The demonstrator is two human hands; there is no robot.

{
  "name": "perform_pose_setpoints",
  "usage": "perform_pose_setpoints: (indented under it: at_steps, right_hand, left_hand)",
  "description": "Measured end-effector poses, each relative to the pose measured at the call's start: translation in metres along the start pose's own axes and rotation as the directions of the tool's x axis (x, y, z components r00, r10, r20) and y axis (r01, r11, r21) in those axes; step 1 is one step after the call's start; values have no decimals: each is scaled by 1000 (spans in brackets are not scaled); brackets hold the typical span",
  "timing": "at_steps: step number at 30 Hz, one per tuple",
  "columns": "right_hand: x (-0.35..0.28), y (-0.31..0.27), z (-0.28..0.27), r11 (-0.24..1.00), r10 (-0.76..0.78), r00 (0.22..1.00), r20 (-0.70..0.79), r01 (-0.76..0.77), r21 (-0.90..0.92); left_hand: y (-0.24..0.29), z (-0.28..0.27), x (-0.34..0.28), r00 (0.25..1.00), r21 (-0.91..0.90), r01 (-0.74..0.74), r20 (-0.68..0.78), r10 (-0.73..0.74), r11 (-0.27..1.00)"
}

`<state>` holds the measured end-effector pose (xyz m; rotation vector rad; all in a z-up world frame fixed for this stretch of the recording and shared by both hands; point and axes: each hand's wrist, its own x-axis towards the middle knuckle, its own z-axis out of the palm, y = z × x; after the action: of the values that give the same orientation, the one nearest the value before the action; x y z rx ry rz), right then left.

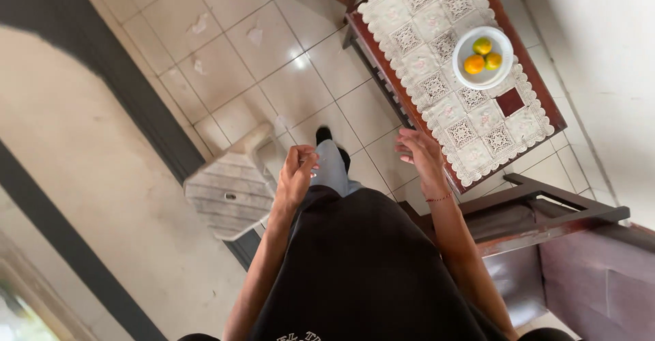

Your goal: The person carries a lidded teapot resting on a saucer between a small lace-covered table and a tiled counter ledge, repeatedly moving it back and forth. They also carry a plate of oranges and bananas between the table and the counter and set it down in both places.

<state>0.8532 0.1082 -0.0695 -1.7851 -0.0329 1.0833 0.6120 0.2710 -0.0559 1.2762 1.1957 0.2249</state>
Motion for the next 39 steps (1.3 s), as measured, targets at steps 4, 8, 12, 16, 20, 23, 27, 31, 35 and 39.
perform_pose_setpoints:
  at_steps: [4,8,12,16,20,23,27,31,35,39]
  right_hand:
    - [31,-5,-3,995,-39,999,-32,42,90]
    - [59,-11,-3,994,-4,997,-83,14,112]
    - [92,-5,-11,973,5,989,-146,28,227]
    - [96,-34,-26,961,13,974,-225,50,271]
    - [113,-30,-59,960,41,950,-309,48,274]
    - [131,-22,-97,949,31,934,-356,84,305]
    - [172,2,-154,945,30,907,-419,110,307]
    - [237,31,-201,949,130,875,-466,27,314]
    - [305,83,-237,930,135,851,-508,67,361]
    - [367,128,-258,959,109,802,-588,70,273]
  left_hand:
    - [26,14,67,996,68,-58,65,53,996]
    - [62,33,130,972,156,-199,159,174,967]
    - [84,58,190,924,158,-296,296,241,942]
    - [129,87,213,888,205,-299,417,193,932]
    - [147,128,237,882,352,-180,470,-8,919]
    - [146,170,258,864,412,-180,500,-56,893]
    - [113,235,292,832,387,-265,554,8,883]
    - [72,316,333,851,462,-294,526,9,837]
    - [14,391,382,834,440,-340,550,51,831]
    - [-23,454,425,827,479,-409,554,94,777]
